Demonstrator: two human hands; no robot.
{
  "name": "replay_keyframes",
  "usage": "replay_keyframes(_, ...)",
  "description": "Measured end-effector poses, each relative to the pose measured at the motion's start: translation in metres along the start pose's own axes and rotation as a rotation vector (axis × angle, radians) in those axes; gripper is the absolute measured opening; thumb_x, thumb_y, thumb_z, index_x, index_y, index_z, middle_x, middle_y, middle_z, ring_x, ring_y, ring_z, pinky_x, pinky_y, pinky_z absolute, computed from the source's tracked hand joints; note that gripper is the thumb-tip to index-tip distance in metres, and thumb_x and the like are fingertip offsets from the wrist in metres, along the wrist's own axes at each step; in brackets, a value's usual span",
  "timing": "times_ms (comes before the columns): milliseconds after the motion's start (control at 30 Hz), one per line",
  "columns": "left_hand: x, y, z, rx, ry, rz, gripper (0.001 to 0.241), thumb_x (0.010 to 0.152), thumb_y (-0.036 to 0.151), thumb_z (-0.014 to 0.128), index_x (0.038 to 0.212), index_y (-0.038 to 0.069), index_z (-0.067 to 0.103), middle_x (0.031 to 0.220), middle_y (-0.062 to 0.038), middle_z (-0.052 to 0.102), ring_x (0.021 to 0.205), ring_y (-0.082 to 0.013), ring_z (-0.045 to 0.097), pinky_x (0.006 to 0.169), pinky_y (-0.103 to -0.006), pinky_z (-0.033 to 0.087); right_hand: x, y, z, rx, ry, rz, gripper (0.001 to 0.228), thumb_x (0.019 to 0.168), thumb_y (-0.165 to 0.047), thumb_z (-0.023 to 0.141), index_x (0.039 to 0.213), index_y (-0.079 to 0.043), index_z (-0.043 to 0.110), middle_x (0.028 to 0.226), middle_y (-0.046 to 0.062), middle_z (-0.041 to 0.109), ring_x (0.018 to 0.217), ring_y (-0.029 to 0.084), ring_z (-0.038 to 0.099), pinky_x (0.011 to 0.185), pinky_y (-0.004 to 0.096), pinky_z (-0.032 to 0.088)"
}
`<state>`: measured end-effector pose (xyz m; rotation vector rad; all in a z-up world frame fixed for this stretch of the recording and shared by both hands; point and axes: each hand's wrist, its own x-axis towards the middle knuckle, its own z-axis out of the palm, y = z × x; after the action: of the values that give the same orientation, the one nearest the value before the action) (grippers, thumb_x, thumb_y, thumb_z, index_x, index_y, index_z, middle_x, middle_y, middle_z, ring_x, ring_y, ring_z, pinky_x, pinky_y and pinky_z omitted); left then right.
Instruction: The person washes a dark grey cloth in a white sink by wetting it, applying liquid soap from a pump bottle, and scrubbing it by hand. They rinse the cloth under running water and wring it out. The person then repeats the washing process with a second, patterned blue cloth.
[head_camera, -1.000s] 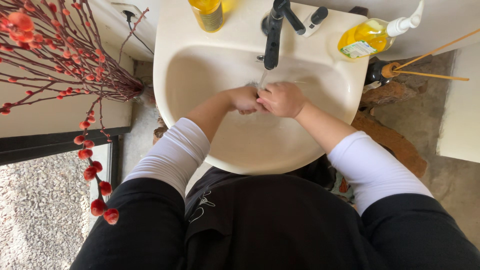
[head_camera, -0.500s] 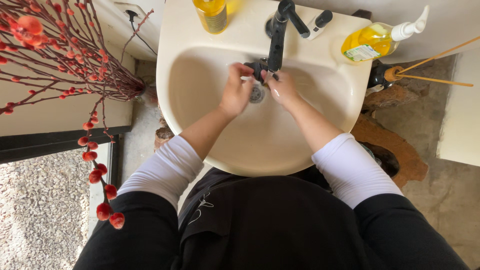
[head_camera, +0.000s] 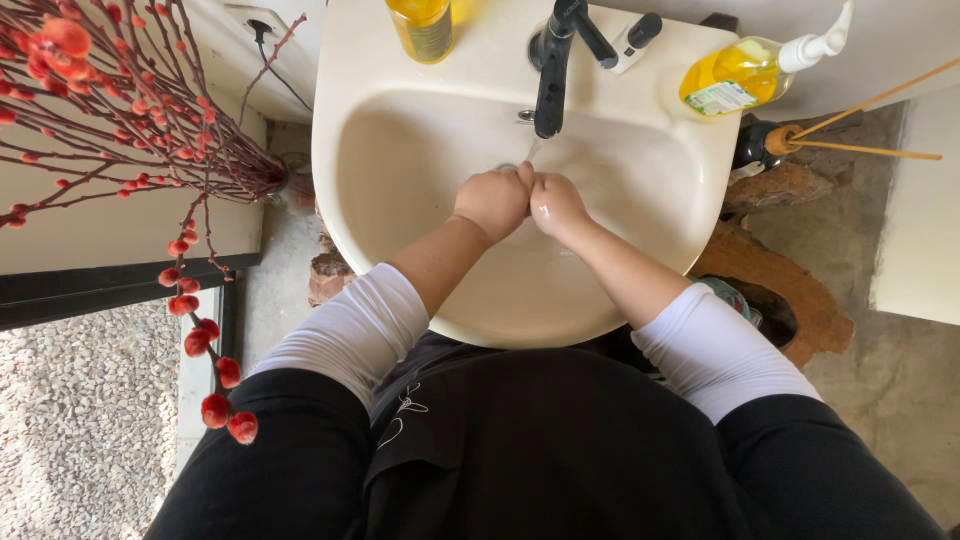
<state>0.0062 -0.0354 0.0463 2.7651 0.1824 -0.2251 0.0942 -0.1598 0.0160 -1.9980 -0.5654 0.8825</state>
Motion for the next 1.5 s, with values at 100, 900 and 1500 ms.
replay_keyframes(100,0.002,0.012,-0.016,-0.176,-0.093,-0.186,0.021,0.092,0.016,0.057,0.107,0.005,0.068,0.105,-0.015,0.072,0.091,-0.0331,0.072,0.075,-0.0450,0.058,-0.009,-0.004,-0.002,-0.258,0.127,-0.098,0.040,0.104,-0.028,0.040,0.088,-0.002,0.067,0.079,0.022,0.068,0.076,0.041,0.065,0.071,0.049,0.050)
replay_keyframes(900,-0.056,-0.026,-0.031,-1.371,-0.235,-0.319,0.032,0.089,0.030,0.074,0.113,0.008,0.072,0.099,0.000,0.076,0.084,-0.0067,0.065,0.071,-0.0256,0.054,-0.060,-0.074,-0.054,-0.234,0.423,-0.617,0.021,0.101,-0.015,0.073,0.114,-0.005,0.059,0.107,0.009,0.066,0.080,0.018,0.070,0.067,0.031,0.054)
replay_keyframes(1500,-0.082,-0.030,-0.021,-1.809,0.045,-0.280,0.040,0.104,0.022,0.062,0.139,0.003,0.058,0.119,-0.008,0.071,0.107,-0.0157,0.069,0.093,-0.0313,0.056,-0.070,-0.136,-0.033,-0.195,0.298,-0.508,0.030,0.090,-0.018,0.080,0.102,-0.002,0.058,0.094,0.011,0.060,0.075,0.029,0.059,0.066,0.040,0.050)
